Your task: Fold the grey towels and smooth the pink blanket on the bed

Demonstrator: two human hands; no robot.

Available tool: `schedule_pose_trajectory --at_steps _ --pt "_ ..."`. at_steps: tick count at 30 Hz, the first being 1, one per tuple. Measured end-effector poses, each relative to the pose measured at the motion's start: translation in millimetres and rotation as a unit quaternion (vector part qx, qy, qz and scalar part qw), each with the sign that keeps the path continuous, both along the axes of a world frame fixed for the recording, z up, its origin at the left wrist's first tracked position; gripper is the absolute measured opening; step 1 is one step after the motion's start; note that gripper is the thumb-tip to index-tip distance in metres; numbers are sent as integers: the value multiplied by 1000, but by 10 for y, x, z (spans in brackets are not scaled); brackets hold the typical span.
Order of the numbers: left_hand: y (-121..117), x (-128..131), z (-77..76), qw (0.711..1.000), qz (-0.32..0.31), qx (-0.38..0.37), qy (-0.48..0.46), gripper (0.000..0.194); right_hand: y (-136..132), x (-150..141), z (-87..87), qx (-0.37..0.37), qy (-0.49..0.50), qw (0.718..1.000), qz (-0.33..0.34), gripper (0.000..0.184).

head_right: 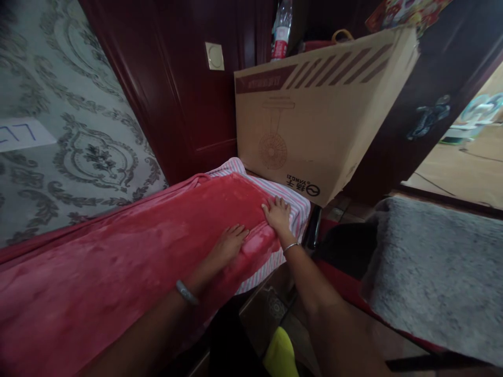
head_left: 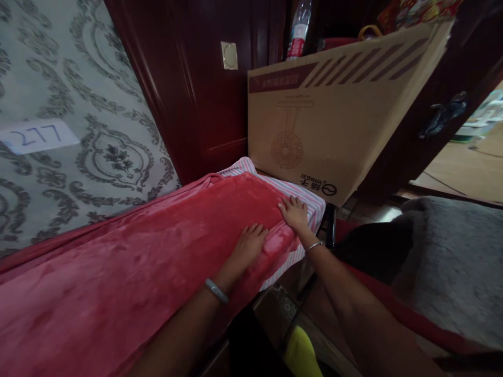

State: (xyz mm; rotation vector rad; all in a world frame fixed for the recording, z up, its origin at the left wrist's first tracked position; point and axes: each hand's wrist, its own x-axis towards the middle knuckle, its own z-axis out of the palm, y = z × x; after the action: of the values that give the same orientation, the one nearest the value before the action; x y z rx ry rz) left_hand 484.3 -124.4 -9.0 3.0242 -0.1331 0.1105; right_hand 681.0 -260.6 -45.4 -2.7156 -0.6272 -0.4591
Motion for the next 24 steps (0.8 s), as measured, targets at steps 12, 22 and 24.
schedule_pose_trajectory --at_steps 12,22,24 --pt "1291 -885 429 983 178 13 36 58 61 -130 264 -22 90 995 -48 62" --pt "1391 -1752 99 943 316 103 11 63 260 -479 77 -96 65 993 -1 75" --pt "1363 -1761 67 944 314 104 -5 62 223 -466 25 -100 57 993 -6 75"
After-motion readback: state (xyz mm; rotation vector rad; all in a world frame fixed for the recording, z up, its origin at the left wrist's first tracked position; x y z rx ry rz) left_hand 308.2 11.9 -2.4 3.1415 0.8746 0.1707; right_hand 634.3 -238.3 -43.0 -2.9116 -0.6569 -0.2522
